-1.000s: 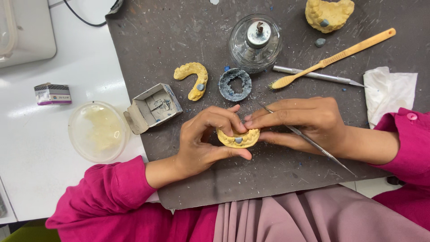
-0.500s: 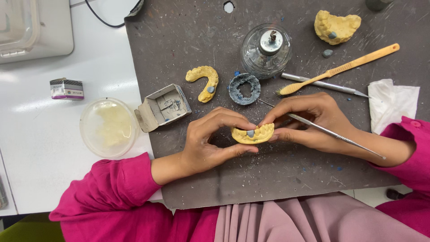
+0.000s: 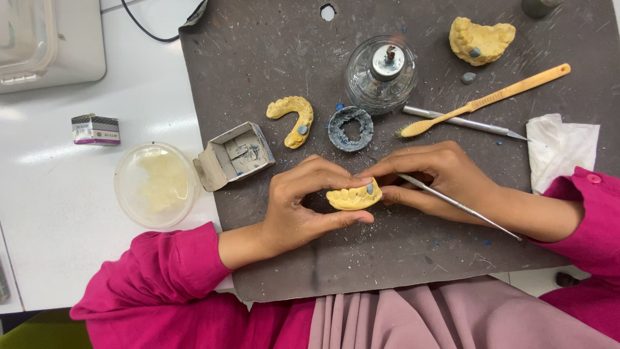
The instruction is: The person holds a yellow dental impression model in one hand and uses a metal probe to pick and scrape small blue wax pieces off the teeth, rotating the model to reach different spots. Other dental models, a brush, and a glass bottle sit on the work mat.
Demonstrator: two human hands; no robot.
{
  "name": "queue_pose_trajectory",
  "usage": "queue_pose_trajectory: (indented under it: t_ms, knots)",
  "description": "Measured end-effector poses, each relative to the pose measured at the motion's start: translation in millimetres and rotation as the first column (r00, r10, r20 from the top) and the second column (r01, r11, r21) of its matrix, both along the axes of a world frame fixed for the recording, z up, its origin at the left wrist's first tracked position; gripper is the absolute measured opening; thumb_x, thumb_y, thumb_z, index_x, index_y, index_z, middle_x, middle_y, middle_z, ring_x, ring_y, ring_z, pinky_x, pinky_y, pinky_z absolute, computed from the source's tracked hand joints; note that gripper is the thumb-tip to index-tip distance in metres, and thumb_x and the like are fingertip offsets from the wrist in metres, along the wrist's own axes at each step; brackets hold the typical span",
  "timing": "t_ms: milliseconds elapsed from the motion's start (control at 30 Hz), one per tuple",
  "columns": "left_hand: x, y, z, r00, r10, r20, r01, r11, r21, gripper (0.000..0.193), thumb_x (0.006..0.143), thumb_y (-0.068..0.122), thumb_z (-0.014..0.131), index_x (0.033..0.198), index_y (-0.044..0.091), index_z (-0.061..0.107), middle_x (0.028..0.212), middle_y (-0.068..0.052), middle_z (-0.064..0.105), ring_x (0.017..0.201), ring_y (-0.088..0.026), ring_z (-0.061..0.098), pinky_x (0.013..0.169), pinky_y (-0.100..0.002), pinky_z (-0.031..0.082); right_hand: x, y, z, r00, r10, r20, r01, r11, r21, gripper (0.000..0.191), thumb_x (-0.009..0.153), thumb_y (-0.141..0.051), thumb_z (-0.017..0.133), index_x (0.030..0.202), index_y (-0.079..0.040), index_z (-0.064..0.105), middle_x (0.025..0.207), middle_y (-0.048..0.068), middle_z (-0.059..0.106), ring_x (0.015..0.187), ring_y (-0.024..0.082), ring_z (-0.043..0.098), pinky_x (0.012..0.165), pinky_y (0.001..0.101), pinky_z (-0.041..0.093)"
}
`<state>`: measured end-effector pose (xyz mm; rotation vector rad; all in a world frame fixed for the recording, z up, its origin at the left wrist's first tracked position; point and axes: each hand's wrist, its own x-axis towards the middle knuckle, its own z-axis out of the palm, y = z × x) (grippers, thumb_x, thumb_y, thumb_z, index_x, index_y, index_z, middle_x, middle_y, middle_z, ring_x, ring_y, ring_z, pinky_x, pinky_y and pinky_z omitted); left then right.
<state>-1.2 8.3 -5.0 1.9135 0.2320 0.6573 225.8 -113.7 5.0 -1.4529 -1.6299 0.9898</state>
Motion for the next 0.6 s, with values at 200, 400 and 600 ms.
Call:
queue_pose_trajectory:
  t_ms: [200, 400, 600]
  knots:
    - [-1.1, -1.5, 1.9, 1.0, -0.001, -0.029, 0.0, 0.999, -0.038, 0.042, 0.078, 0.022, 0.095, 0.113, 0.007, 0.078, 0.107, -0.006, 0.077, 0.095, -0.012, 0.074, 0.083, -0.025, 0.06, -2.3, -0.1, 2.6, 0.999, -0.003, 0.035, 0.004, 1.0, -0.024, 0.039, 0.079, -0.01, 0.081, 0.118, -0.014, 0.078, 0.098, 0.005, 0.082, 0.074, 0.013, 0.077, 0.06, 0.0287, 0.057]
    - [-1.4, -4.0, 2.6, 0.999, 0.017, -0.036, -0.016, 1.0, 0.022, 0.045, 0.075, 0.023, 0.096, 0.114, 0.011, 0.078, 0.099, -0.002, 0.073, 0.089, -0.012, 0.07, 0.077, -0.025, 0.057, -4.2, 0.7, 4.8, 0.999, 0.001, 0.045, -0.003, 0.999, 0.039, 0.038, 0.082, -0.012, 0.081, 0.119, -0.015, 0.077, 0.099, 0.005, 0.081, 0.076, 0.014, 0.077, 0.062, 0.0295, 0.058]
    - [-1.1, -3.2, 3.9, 1.0, 0.02, -0.015, -0.019, 0.996, 0.084, 0.045, 0.074, 0.022, 0.097, 0.114, 0.012, 0.078, 0.099, -0.002, 0.072, 0.086, -0.013, 0.066, 0.077, -0.027, 0.053, -4.2, 1.3, 5.9, 1.0, 0.003, 0.024, -0.004, 0.999, 0.048, 0.04, 0.082, -0.01, 0.08, 0.121, -0.015, 0.076, 0.101, 0.006, 0.08, 0.076, 0.014, 0.076, 0.061, 0.0295, 0.057]
